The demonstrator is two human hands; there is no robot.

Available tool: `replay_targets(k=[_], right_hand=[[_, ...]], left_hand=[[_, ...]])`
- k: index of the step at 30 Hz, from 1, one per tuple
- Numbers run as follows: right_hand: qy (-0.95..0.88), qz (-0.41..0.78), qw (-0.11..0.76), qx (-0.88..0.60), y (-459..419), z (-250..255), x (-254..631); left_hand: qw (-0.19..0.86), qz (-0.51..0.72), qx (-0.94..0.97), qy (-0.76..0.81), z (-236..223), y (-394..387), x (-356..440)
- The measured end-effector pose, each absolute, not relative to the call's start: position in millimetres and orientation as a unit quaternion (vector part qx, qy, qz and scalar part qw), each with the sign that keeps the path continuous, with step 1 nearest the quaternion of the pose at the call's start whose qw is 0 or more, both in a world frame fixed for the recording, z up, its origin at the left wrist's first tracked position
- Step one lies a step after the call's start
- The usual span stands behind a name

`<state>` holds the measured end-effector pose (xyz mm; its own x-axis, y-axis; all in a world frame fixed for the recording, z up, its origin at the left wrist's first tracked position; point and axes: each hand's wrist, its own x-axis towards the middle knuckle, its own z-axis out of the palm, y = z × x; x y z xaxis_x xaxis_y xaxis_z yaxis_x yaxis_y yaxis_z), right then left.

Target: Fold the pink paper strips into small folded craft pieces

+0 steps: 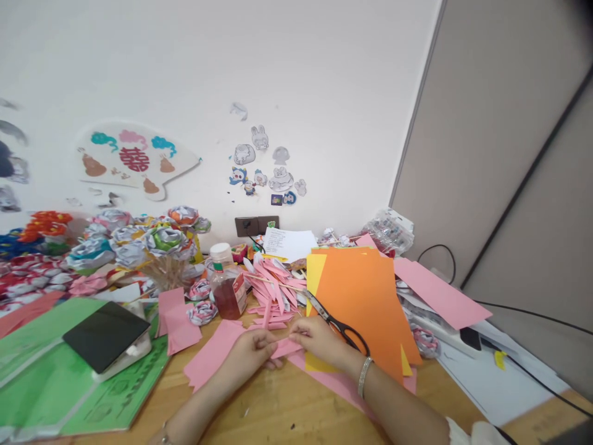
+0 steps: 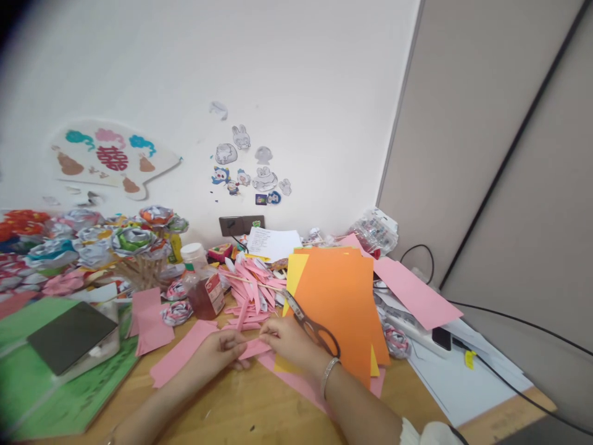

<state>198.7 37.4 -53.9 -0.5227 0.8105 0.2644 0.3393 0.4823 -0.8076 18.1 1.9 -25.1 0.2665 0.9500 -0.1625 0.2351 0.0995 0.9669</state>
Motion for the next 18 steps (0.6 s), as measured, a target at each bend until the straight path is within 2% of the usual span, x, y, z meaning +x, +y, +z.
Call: replay_targets(k=[5, 12, 18], right_hand=[[-0.807, 0.331, 0.323, -0.368, 34.4, -54.7, 191.1], [-0.806, 0.357, 0.311, -0.357, 29.3, -49.5, 190.4], [-0.778, 0.398, 0.326, -0.362, 30.5, -52.1, 191.4]], left_hand=[[0.543, 0.324, 0.590, 0.502, -27.5, 0.3, 21.0], [0.432, 0.342, 0.645, 0.530, -33.9, -2.1, 25.2], [0.460, 0.323, 0.656, 0.504, -30.2, -3.8, 25.8]])
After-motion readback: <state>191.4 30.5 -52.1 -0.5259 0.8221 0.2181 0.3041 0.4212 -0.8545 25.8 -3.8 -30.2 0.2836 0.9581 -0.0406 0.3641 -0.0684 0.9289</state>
